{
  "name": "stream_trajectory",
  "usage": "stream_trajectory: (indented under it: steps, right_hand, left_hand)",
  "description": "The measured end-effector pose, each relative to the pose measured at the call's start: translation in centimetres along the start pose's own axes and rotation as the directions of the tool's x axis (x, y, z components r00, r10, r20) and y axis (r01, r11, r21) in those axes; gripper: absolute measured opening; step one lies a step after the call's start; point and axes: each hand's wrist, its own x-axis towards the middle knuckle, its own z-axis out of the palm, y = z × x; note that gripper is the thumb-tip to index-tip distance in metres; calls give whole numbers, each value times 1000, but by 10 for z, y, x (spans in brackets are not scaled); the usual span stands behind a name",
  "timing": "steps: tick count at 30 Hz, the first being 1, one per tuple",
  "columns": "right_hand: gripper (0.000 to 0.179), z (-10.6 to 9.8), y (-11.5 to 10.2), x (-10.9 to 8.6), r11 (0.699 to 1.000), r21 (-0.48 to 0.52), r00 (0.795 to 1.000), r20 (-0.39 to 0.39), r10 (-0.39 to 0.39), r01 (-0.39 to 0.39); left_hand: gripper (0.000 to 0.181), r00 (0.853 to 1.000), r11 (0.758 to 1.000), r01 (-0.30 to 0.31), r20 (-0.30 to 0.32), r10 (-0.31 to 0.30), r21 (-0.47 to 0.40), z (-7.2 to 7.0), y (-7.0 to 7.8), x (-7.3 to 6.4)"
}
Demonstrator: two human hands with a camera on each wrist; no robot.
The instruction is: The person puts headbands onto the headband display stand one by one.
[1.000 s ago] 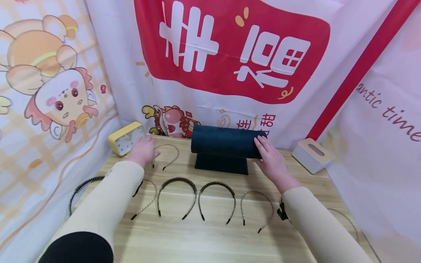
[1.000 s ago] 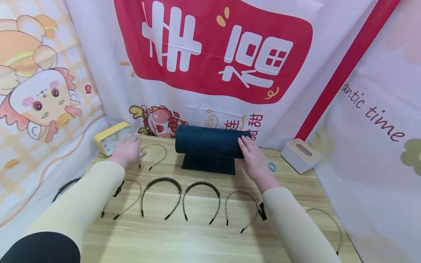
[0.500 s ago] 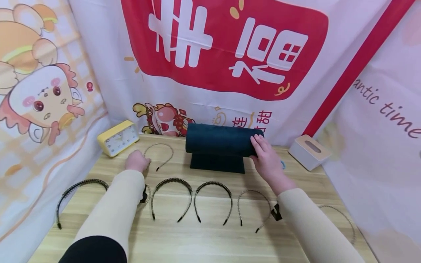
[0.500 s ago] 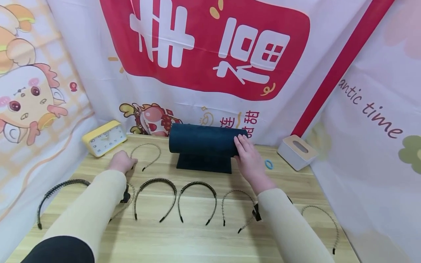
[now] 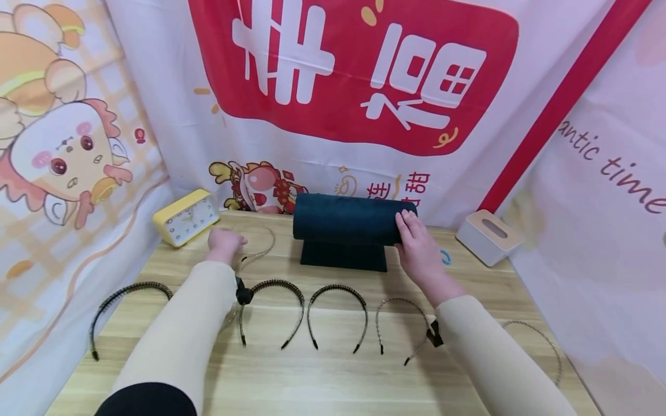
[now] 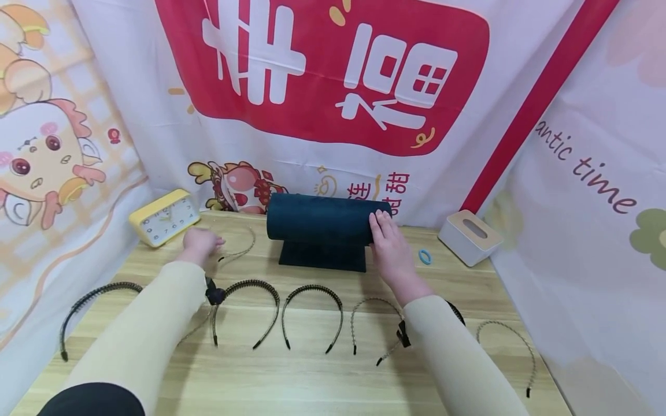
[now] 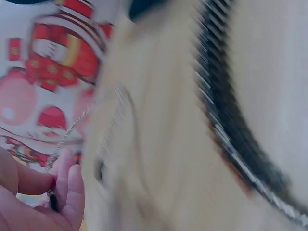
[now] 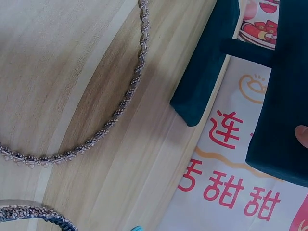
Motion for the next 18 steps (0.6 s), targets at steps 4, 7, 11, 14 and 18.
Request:
stream_trajectory:
  steps: [4, 7, 11, 14, 18]
  right_hand:
    - [67, -3, -4, 1, 1000, -17, 1000, 6, 2, -2]
    - [66, -5, -6, 2, 1000, -26, 1000, 26, 10, -10]
    - [66, -6, -8, 3, 999, -41, 997, 68, 30, -27]
    - [67, -8, -9, 3, 998, -47, 994, 102, 50, -45]
    - [68, -9, -10, 3, 996, -63, 986, 146, 76, -67]
  left_hand:
    - [46, 998, 943, 41, 66, -20, -331, -3, 21, -6]
    - [30, 997, 941, 7, 77, 21, -337, -10, 35, -14]
    - [9, 992, 967, -81, 75, 101, -243, -21, 50, -24]
    - [26, 980, 967, -151, 94, 173, -203, -26, 56, -32]
    - [49, 938, 940, -236, 197, 287, -247, -27, 62, -48]
